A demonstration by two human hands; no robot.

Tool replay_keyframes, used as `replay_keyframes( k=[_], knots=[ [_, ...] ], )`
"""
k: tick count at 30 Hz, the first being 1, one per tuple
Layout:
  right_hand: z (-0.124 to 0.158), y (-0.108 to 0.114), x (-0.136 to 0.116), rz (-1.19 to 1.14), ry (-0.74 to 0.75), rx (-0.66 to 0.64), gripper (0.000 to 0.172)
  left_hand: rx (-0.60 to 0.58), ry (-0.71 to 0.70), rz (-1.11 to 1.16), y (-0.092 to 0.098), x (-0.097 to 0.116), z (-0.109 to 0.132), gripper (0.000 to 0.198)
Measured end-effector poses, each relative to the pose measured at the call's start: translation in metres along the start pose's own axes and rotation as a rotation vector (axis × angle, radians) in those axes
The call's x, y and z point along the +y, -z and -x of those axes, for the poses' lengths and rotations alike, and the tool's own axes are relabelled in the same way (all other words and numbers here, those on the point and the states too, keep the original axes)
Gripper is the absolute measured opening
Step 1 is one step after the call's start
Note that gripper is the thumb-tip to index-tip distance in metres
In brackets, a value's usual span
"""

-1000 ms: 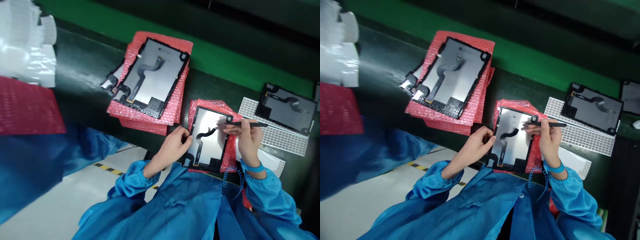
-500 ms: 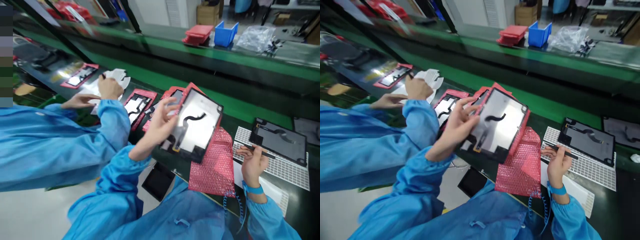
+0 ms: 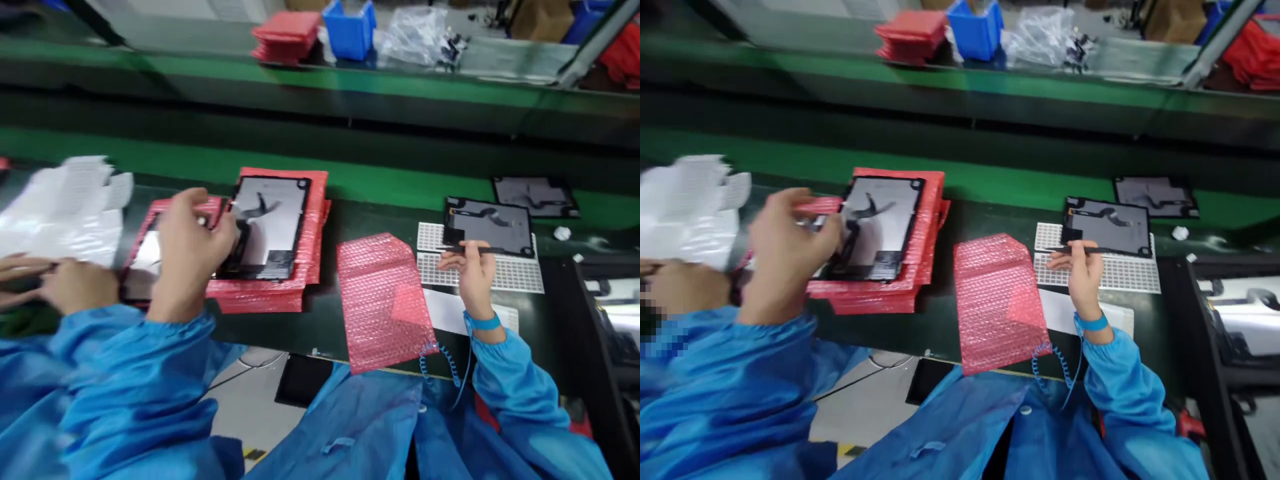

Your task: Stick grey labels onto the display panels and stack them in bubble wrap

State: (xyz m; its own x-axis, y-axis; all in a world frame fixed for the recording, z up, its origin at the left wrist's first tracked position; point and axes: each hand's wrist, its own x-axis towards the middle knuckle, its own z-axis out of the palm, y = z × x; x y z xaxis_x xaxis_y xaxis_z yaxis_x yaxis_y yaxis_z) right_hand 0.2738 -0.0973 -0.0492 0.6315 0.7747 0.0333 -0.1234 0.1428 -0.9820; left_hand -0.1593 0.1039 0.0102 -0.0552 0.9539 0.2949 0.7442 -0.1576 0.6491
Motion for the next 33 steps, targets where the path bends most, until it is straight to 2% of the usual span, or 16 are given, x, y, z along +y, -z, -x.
replay_keyframes(
  k=[2, 4, 5, 6, 8, 10, 12, 15, 20, 26, 33],
  knots=[
    [-0.004, 0.012, -0.004, 0.072, -0.055, -0.05, 0.042, 0.036, -0.23, -0.135, -0.011, 0.032, 0.022, 0.048],
    [-0.006, 0.022, -0.004, 0.141, -0.114, -0.086, 0.045, -0.08, -0.42, -0.051, -0.033, 0.073, 0.055, 0.04],
    [-0.007, 0.026, -0.002, 0.168, -0.139, -0.1, 0.047, -0.181, -0.512, 0.033, -0.048, 0.095, 0.075, 0.034],
    [-0.007, 0.028, 0.0, 0.189, -0.16, -0.117, 0.048, -0.35, -0.622, 0.108, -0.064, 0.115, 0.096, 0.029],
    [-0.009, 0.029, 0.005, 0.227, -0.184, -0.161, 0.049, -0.602, -0.77, 0.138, -0.099, 0.15, 0.135, 0.029],
    [-0.011, 0.025, 0.011, 0.266, -0.186, -0.216, 0.048, -0.722, -0.792, 0.006, -0.13, 0.17, 0.165, 0.044],
    [-0.013, 0.019, 0.017, 0.299, -0.182, -0.27, 0.046, -0.788, -0.765, -0.127, -0.15, 0.175, 0.182, 0.062],
    [-0.015, 0.012, 0.025, 0.32, -0.181, -0.304, 0.047, -0.83, -0.735, -0.194, -0.162, 0.167, 0.192, 0.073],
    [-0.014, 0.01, 0.027, 0.335, -0.202, -0.291, 0.046, -0.83, -0.731, -0.152, -0.16, 0.154, 0.196, 0.075],
    [-0.015, 0.009, 0.02, 0.373, -0.23, -0.322, 0.044, -0.845, -0.719, -0.128, -0.158, 0.156, 0.194, 0.073],
    [-0.015, 0.012, 0.025, 0.349, -0.239, -0.34, 0.041, -0.868, -0.727, -0.113, -0.155, 0.155, 0.189, 0.071]
  ],
)
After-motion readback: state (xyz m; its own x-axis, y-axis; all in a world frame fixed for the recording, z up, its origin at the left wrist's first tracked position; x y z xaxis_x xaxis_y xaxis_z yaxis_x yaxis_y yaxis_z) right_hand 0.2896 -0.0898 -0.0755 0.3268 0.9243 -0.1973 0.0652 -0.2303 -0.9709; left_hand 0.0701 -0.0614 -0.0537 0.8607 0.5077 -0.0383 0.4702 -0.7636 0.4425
